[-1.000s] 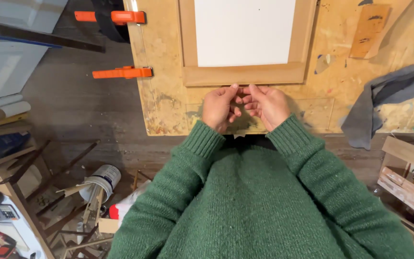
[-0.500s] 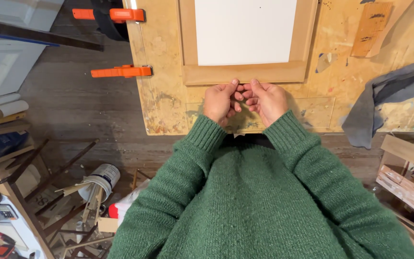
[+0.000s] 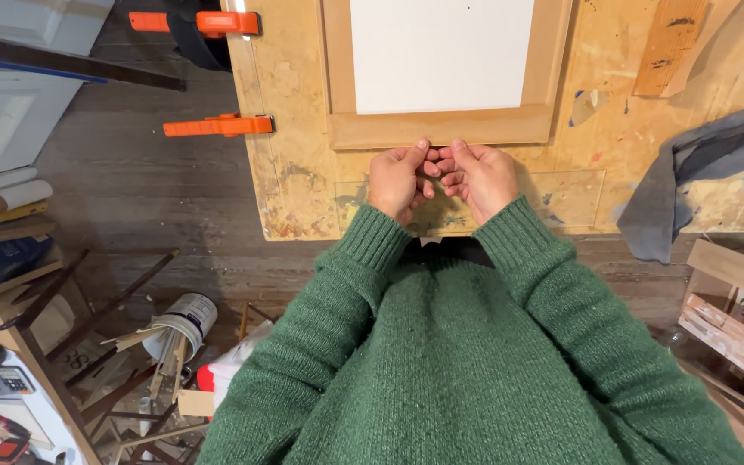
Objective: Framing a piece of artwork using a wooden frame and mounting materials.
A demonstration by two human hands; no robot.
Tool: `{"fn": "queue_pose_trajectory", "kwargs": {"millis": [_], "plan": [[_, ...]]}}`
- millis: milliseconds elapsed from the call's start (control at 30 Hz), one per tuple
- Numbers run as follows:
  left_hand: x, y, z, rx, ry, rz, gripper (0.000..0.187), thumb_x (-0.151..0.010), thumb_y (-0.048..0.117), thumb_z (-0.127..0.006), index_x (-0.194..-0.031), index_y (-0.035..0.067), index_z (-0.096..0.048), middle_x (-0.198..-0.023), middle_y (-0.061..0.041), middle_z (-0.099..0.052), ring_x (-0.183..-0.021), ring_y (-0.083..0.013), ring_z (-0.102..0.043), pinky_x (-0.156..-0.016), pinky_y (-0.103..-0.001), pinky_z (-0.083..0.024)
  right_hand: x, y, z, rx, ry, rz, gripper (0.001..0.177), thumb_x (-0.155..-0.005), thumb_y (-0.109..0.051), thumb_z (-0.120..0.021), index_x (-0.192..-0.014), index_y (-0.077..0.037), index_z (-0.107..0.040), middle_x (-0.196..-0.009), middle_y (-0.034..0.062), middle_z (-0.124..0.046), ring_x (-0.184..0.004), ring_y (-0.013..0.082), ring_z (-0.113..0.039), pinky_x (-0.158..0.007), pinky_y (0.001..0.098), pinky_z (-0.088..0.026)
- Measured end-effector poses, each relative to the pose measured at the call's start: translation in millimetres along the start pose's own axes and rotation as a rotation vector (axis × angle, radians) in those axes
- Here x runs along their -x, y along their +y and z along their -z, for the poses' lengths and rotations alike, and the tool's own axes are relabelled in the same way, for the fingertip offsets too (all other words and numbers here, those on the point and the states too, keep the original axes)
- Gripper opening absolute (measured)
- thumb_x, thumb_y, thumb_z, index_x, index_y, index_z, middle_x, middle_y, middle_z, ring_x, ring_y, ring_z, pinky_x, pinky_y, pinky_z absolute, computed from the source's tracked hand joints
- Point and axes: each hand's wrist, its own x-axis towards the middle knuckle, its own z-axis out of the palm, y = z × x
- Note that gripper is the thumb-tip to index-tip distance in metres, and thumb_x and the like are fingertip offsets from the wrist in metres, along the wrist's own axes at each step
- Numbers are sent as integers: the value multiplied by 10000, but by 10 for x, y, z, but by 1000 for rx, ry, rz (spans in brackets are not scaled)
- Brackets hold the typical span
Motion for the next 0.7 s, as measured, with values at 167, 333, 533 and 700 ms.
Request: {"fn": "queue_pose_trajectory", "kwargs": {"millis": [167, 333, 533, 700], "plan": [[48, 53, -18, -46, 8, 3, 324, -1023, 272, -575, -897, -9, -672, -676, -45, -663, -374, -111, -516, -284, -264, -276, 5, -60, -12, 30, 10, -23, 367, -1069, -309, -529, -1075, 16, -698, -816, 24, -694, -625, 62, -584, -552, 215, -487], [43, 46, -73, -63, 32, -2, 315, -1011, 265, -627, -849, 0, -675, -635, -43, -644, -381, -102, -511, -299, -259, -298, -37, -32, -55, 42, 62, -46, 401, -1067, -353, -569, -1019, 13, -723, -740, 17, -648, -560, 67, -559, -508, 204, -462], [-33, -55, -46, -82, 82, -24, 367, -1003, 250, -675, -753, -15, -626, -581, -60, -613, -371, -110, -505, -296, -266, -303, -44, 12, -52, 46, 118, -26, 390, -1037, -352, -605, -978, 15, -725, -722, 22, -682, -534, 69, -561, -472, 203, -451], [-10, 14, -86, -39, 76, -16, 341, -986, 239, -664, -744, 1, -633, -593, -54, -628, -376, -107, -508, -297, -270, -301, -75, 32, -41, 13, 117, -37, 370, -1042, -334, -614, -968, 16, -708, -716, 23, -669, -539, 81, -577, -480, 214, -466]]}}
